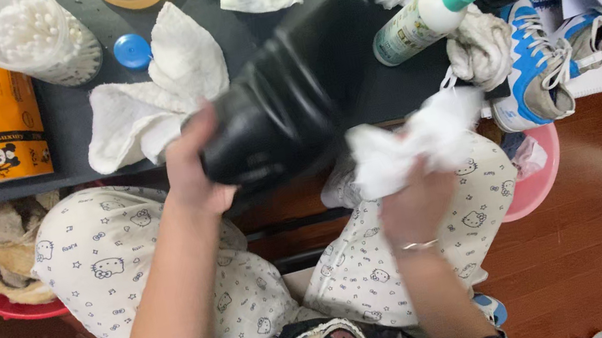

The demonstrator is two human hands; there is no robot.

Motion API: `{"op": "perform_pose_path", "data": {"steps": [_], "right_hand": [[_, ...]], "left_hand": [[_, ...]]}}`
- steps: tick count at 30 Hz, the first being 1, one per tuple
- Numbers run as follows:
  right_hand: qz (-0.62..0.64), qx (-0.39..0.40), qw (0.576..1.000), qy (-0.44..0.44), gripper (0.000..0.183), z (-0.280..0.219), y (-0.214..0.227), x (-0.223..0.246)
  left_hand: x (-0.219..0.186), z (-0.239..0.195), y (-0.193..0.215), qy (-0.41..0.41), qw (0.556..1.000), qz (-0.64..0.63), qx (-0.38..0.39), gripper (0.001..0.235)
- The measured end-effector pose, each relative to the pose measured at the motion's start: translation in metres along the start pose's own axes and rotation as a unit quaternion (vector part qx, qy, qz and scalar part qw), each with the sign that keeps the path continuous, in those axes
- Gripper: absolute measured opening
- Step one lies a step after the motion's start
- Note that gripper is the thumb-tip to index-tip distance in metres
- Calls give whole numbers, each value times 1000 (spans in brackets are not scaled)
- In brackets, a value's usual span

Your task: The person cleans a black shoe using a white cloth and a spray bottle. They wipe the sole and upper parts of the shoe, occasionally spraying cleaner and switching cloths. The task is performed at a table with various cleaning supplies and other shoes nearby.

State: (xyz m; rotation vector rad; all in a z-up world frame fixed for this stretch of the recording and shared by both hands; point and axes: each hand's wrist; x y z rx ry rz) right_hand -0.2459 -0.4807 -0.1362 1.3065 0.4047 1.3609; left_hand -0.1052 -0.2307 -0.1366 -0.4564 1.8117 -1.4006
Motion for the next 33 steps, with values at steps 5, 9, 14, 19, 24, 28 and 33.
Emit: {"op": "perform_pose_path", "data": {"steps": [5,9,14,19,24,28,33], "right_hand": [[184,-6,979,93,30,52,64,11],[196,-105,971,83,21,59,68,28],[270,-59,958,76,29,55,49,51],[488,-2,867,-97,41,58,-6,66],[-50,67,976,203,56,63,-45,68],[110,132,948,269,42,38,-72,77],[59,121,940,313,39,41,-80,79]], "left_hand": [[-9,-19,-59,-10,860,489,149,53],[11,-16,-50,44,725,685,51,47],[46,2,11,-35,763,640,-88,46],[77,14,44,-47,749,656,-78,44],[91,29,56,-66,731,675,-82,43],[93,38,61,-88,713,690,-89,42],[97,38,68,-90,709,695,-85,41]]}}
Point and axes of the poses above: each hand's wrist, its own z-axis towards the middle knuckle, its own y-axis out of the back of the hand, x = y × z, and after that the axes turned 4 degrees about x, right-handed
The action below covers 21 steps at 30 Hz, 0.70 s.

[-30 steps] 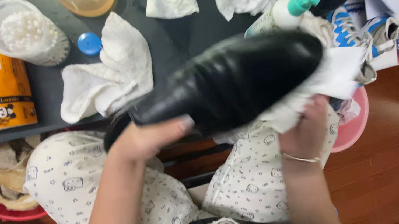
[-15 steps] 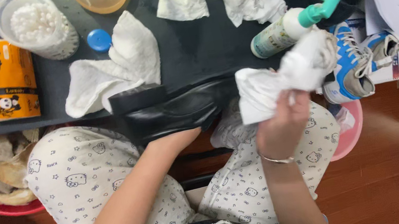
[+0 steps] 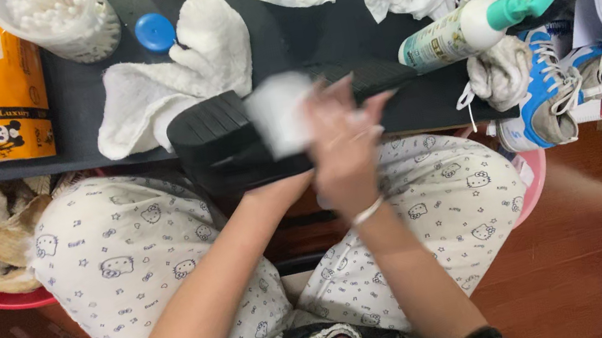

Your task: The person cleans a black shoe using a white cloth and a spray bottle. They wipe the sole and upper parts of the shoe, occasionally spraying cleaner and switching cloths. The task is performed at a table with various cleaning supplies and other shoes nearby.

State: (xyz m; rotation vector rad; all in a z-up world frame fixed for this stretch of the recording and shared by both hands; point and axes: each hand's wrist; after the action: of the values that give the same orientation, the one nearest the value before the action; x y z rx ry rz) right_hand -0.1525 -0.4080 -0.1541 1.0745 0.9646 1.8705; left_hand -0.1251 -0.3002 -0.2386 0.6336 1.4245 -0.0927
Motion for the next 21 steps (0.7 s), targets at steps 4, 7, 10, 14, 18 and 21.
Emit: {"op": "perform_pose_path", "data": {"steps": [4,7,10,14,18,21], "right_hand": [[7,-61,993,-101,48,17,6,-5],[-2,48,999,21,42,8,0,18],[-41,86,994,60,43,12,19,-29],[14,-42,998,-50,57,13,23,-56],[59,-81,989,-110,55,16,22,-58],[31,-8,998,-48,56,20,37,-54]], "left_hand": [[6,5,-4,46,997,-46,34,41],[4,8,-3,-59,965,249,-53,45],[-4,-5,4,-34,979,199,-25,39],[-21,3,18,-1,994,105,-33,35],[-21,8,29,-36,995,96,-12,33],[-16,0,33,-43,995,88,-5,31]]}}
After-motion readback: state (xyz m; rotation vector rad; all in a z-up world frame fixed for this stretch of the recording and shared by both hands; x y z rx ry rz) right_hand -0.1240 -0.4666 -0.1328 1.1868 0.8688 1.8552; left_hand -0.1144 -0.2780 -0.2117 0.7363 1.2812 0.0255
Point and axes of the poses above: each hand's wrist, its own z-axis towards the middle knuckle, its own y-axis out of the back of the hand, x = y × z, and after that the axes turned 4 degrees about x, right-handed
